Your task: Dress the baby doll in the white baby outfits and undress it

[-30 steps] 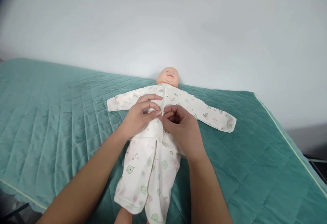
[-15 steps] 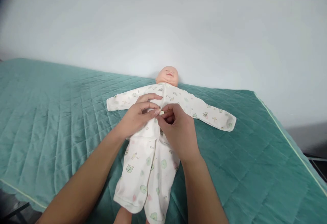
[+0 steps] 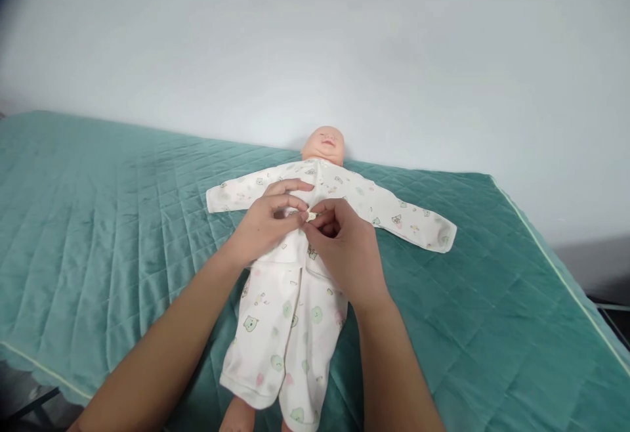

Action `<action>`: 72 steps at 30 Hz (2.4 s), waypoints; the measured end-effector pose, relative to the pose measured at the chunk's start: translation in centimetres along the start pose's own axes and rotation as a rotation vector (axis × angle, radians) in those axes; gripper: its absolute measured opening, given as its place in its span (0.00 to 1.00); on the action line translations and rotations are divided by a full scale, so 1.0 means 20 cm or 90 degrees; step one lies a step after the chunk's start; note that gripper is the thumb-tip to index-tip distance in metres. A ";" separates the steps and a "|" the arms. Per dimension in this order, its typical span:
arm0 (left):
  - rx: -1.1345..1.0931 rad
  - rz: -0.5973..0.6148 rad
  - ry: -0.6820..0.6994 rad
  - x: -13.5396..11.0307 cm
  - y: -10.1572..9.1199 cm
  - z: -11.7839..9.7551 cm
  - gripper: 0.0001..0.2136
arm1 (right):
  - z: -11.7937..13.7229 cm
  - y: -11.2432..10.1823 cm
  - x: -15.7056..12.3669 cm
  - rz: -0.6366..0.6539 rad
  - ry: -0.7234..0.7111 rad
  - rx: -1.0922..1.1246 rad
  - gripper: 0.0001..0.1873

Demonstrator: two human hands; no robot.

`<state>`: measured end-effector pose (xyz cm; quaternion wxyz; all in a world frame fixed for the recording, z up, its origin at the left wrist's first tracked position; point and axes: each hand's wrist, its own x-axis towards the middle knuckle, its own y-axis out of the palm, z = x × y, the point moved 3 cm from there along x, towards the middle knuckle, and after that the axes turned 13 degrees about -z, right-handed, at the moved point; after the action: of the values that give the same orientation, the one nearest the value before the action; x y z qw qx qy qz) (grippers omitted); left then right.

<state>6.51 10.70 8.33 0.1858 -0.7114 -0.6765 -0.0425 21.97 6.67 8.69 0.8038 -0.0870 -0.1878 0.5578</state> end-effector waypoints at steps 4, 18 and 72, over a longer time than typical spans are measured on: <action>0.002 -0.003 0.002 0.00 0.00 0.00 0.06 | -0.02 -0.01 0.01 0.030 0.023 0.052 0.10; 0.047 0.002 0.114 -0.01 -0.01 0.02 0.12 | -0.03 -0.01 0.02 -0.054 0.081 0.242 0.07; 0.377 0.123 0.287 0.25 0.04 0.09 0.28 | -0.12 0.07 0.05 -0.091 -0.171 -0.013 0.20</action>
<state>7.38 16.04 8.13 0.5307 -0.6602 -0.5312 0.0170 22.02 8.17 6.28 0.8081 -0.0058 -0.3050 0.5039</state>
